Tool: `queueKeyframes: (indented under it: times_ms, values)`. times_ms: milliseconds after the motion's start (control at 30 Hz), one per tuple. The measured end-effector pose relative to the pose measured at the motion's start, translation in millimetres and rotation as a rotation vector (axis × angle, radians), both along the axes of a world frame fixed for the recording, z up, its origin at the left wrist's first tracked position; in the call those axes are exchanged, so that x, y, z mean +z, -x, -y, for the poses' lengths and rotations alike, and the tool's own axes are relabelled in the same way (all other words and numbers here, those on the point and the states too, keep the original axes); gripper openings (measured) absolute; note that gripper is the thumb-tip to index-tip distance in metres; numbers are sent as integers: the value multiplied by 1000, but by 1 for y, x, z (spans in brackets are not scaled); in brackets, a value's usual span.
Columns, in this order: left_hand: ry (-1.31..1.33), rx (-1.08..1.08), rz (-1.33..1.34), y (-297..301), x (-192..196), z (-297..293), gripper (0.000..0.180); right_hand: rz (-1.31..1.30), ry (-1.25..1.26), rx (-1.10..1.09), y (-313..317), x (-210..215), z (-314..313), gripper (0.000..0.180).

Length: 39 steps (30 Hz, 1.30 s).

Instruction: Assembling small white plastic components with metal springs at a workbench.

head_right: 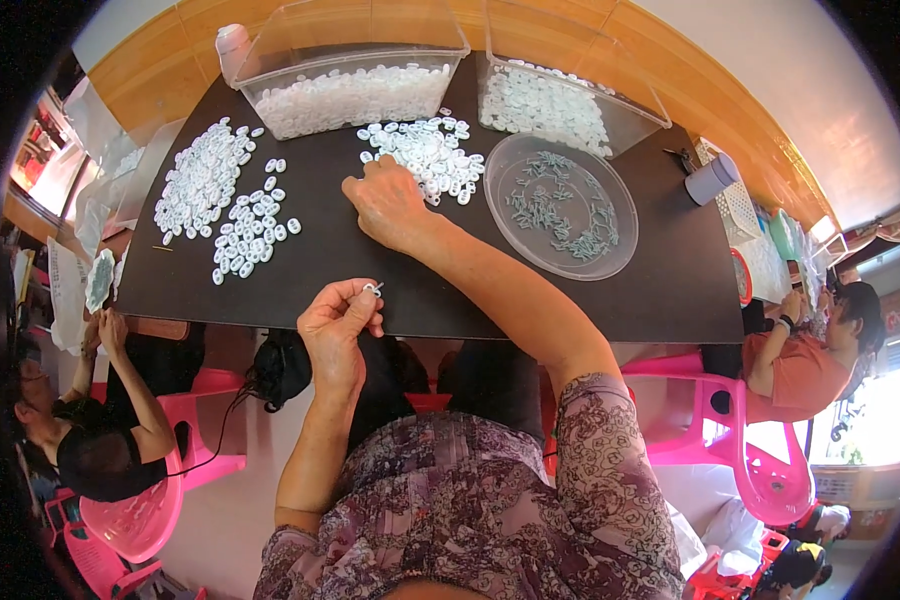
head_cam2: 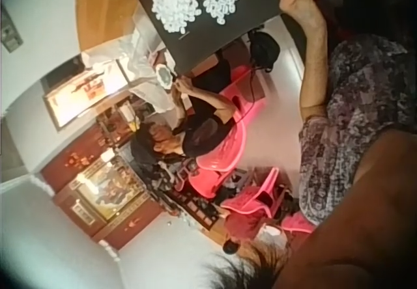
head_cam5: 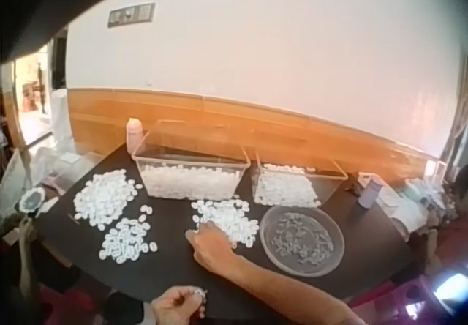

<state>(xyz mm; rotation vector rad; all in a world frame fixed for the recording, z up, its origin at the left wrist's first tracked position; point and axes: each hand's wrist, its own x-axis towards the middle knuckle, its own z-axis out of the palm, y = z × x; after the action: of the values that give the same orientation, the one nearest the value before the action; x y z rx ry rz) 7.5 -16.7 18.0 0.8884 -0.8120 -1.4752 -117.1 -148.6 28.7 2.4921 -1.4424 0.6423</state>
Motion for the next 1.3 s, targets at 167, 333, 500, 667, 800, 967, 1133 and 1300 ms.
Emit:
queueKeyframes:
  times_ms: [167,333,500,667,800,967,1133,1300]
  values:
    - [3,-4,-12,0,0,0,9,43,-64,19,-2,-2,9,12]
    - [-6,-7,-30,0,0,0,10,129,-192,28,3,1,10,14]
    - [0,3,-13,-1,0,-2,10,440,-130,92,11,10,-13,13]
    - [-28,3,-55,-2,1,0,11,904,-615,43,30,26,-61,18]
    - [-31,18,-65,-1,7,-3,12,1182,-798,101,37,22,-90,16]
    - [3,41,-43,3,12,-7,11,1273,-891,81,36,26,-108,17]
    - [-2,42,-19,5,13,-10,8,1309,-865,73,36,23,-114,18]
    - [-33,43,13,7,13,-13,8,1306,-859,48,33,20,-118,18]
